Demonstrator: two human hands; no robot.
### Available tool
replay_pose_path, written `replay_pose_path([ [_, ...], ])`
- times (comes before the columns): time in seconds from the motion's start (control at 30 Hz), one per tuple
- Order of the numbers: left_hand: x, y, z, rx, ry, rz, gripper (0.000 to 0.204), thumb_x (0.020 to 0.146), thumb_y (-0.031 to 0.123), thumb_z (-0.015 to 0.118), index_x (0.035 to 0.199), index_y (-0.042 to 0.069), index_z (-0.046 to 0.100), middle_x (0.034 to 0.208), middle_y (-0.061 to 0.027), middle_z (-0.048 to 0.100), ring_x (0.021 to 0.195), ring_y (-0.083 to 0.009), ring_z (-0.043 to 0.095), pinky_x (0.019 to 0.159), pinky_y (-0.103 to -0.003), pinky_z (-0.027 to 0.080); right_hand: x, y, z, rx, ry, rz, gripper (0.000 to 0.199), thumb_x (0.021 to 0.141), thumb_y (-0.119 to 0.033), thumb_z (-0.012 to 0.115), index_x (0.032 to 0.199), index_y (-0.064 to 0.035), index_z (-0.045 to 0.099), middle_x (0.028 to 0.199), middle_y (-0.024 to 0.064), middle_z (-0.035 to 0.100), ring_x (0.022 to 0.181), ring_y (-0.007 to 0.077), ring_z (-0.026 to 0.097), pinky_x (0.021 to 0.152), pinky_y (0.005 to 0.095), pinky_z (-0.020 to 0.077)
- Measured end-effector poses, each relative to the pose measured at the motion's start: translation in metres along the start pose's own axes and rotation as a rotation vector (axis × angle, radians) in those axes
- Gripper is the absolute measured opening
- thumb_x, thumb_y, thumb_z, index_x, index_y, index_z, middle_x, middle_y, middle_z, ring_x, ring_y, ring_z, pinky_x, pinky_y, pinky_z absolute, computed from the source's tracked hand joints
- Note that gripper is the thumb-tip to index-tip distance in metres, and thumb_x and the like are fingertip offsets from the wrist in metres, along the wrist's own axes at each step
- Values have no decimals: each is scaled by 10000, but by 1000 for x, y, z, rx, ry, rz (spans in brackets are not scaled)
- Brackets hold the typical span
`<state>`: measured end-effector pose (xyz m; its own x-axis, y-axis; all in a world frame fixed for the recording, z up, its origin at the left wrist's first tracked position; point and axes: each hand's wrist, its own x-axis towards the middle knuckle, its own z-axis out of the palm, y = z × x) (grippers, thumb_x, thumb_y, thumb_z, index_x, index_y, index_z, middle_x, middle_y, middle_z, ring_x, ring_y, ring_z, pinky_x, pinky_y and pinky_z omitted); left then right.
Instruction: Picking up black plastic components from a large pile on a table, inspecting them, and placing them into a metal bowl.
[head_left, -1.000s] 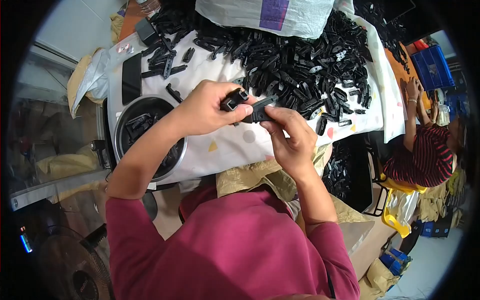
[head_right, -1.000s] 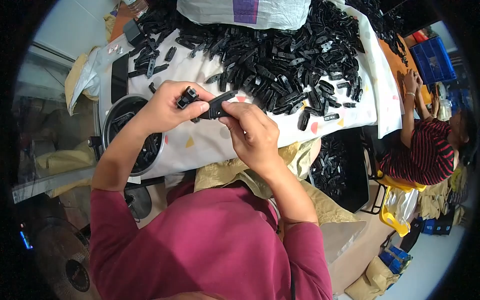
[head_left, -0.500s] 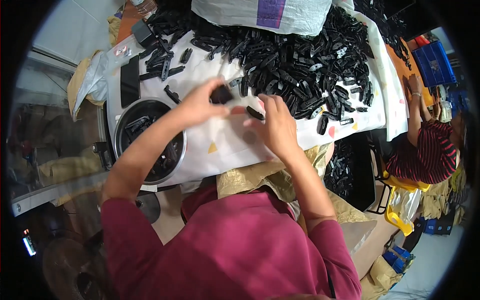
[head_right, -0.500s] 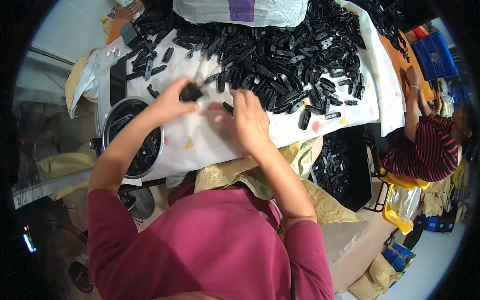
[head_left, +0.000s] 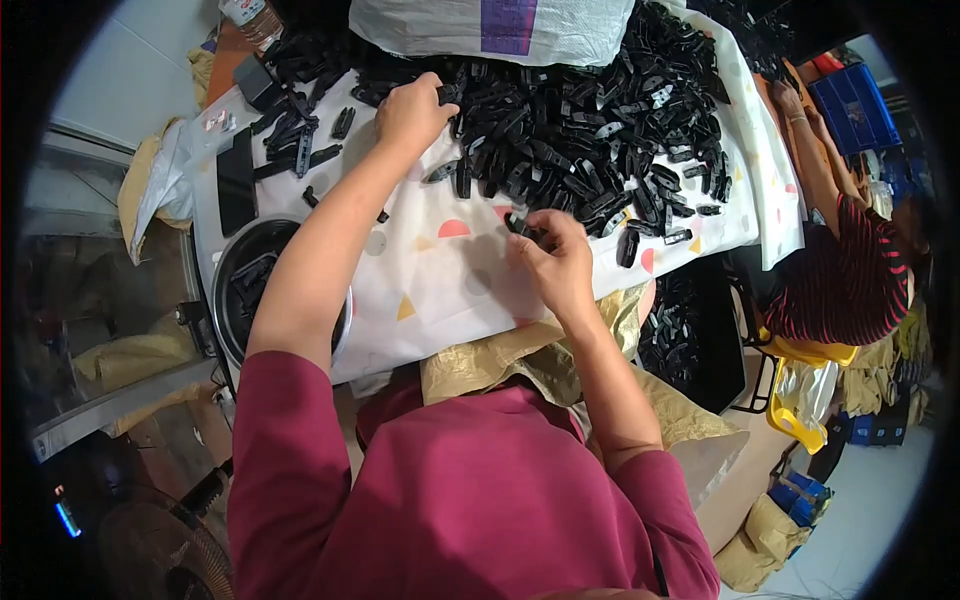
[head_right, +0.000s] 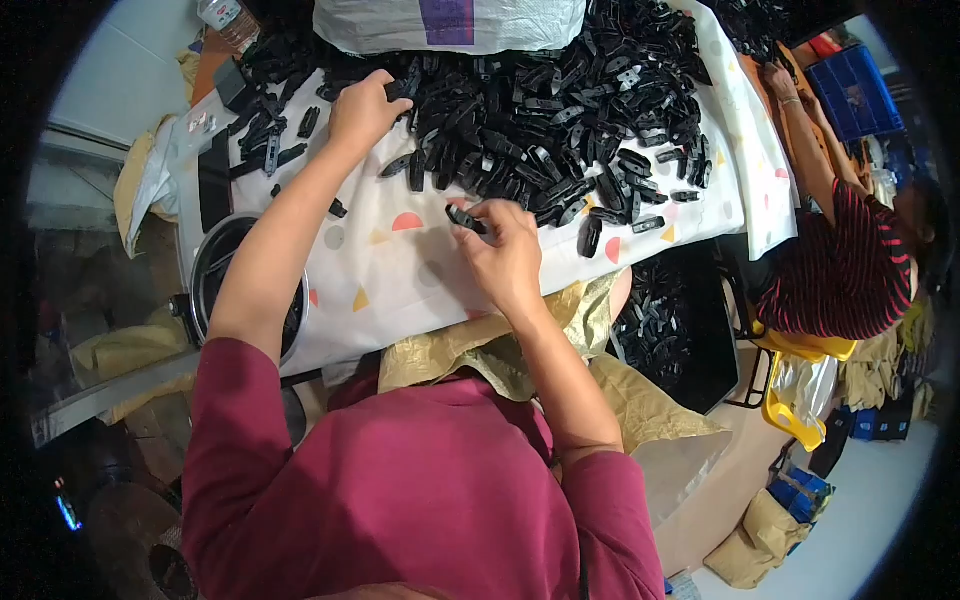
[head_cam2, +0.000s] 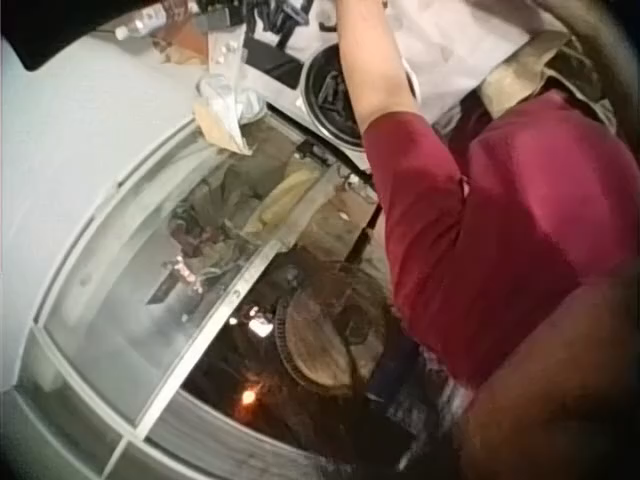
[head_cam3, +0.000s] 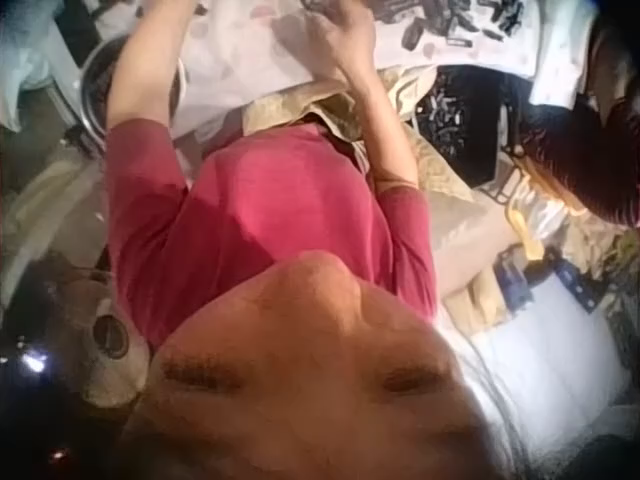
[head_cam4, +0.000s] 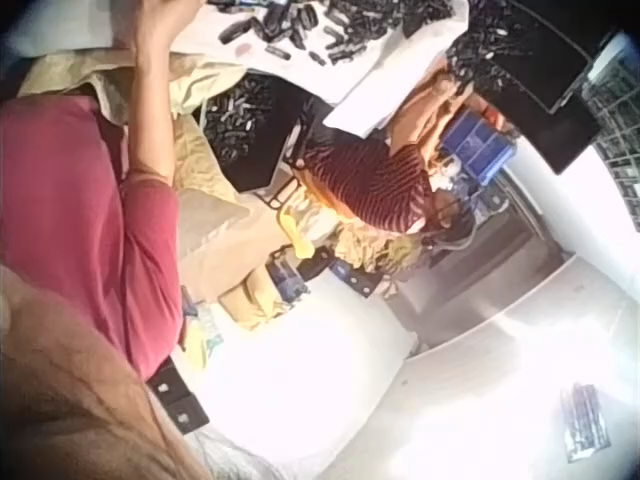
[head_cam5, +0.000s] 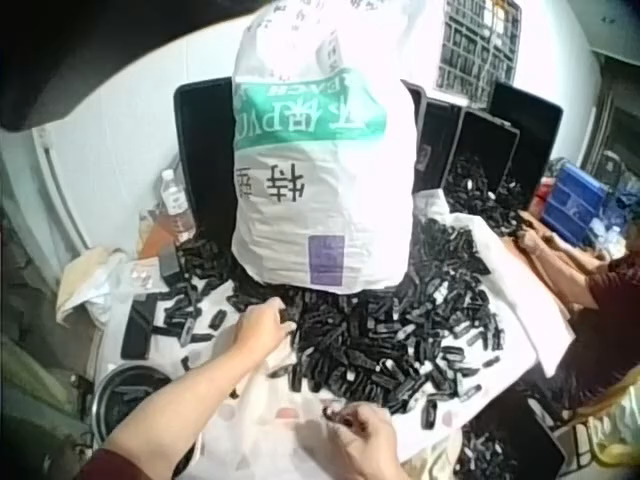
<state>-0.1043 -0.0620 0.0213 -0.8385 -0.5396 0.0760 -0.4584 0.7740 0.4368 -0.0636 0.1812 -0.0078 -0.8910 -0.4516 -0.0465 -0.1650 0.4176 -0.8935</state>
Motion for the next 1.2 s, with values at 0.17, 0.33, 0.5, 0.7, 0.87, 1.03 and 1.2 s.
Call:
replay_pose_path([
  [0.17, 0, -15, -11, -258, -208, -68, 333, 674, 204, 718, 929, 17, 611, 724, -66, 638, 664, -165, 611, 595, -291, 461, -2, -20, -17, 223, -34, -1, 290, 742, -90, 676, 1011, -43, 576, 794, 57, 561, 647, 148, 517, 552, 244, 430],
  [0.33, -49, -11, -53, -1106, -454, -223, 250, 715, 138, 686, 918, 23, 598, 753, -31, 605, 660, -119, 598, 584, -243, 472, 1, -39, -25, 1115, -281, 179, 283, 872, -148, 459, 1124, -23, 432, 1015, 167, 549, 772, 242, 614, 540, 278, 530],
  [0.5, -75, 2, -81, -1261, -684, -247, 299, 741, 78, 673, 1007, -6, 566, 854, -81, 607, 731, -174, 632, 654, -286, 517, 0, -64, -27, 620, -279, -111, 251, 856, 38, 478, 1103, -4, 457, 1058, 147, 552, 797, 174, 600, 536, 244, 529],
  [0.7, -95, 15, -99, -1242, -806, -104, 319, 733, 79, 686, 1013, -26, 575, 830, -90, 623, 720, -162, 628, 614, -251, 490, -10, -92, -44, 265, -219, -437, 262, 775, 75, 599, 1024, 0, 563, 960, 114, 586, 772, 134, 580, 549, 202, 496],
  [0.87, -103, 22, -101, -1207, -825, 26, 287, 709, 93, 714, 956, -12, 612, 786, -63, 635, 690, -116, 608, 594, -211, 466, -12, -100, -47, -66, -39, -846, 257, 660, 61, 698, 891, -33, 635, 841, 90, 590, 741, 194, 581, 588, 269, 474],
  [1.03, -106, 31, -117, -921, -742, 313, 294, 725, 124, 723, 962, -18, 621, 746, -12, 614, 675, -57, 552, 610, -194, 442, -21, -97, -43, -8, 28, -811, 283, 652, 82, 694, 907, -17, 620, 843, 94, 586, 740, 190, 569, 633, 264, 461],
  [1.2, -112, 35, -124, -822, -744, 365, 342, 701, 173, 744, 979, 14, 623, 732, -15, 608, 669, -67, 549, 624, -215, 445, -24, -94, -40, -19, 90, -885, 264, 661, 95, 685, 894, -4, 609, 835, 99, 580, 733, 186, 568, 601, 259, 460],
])
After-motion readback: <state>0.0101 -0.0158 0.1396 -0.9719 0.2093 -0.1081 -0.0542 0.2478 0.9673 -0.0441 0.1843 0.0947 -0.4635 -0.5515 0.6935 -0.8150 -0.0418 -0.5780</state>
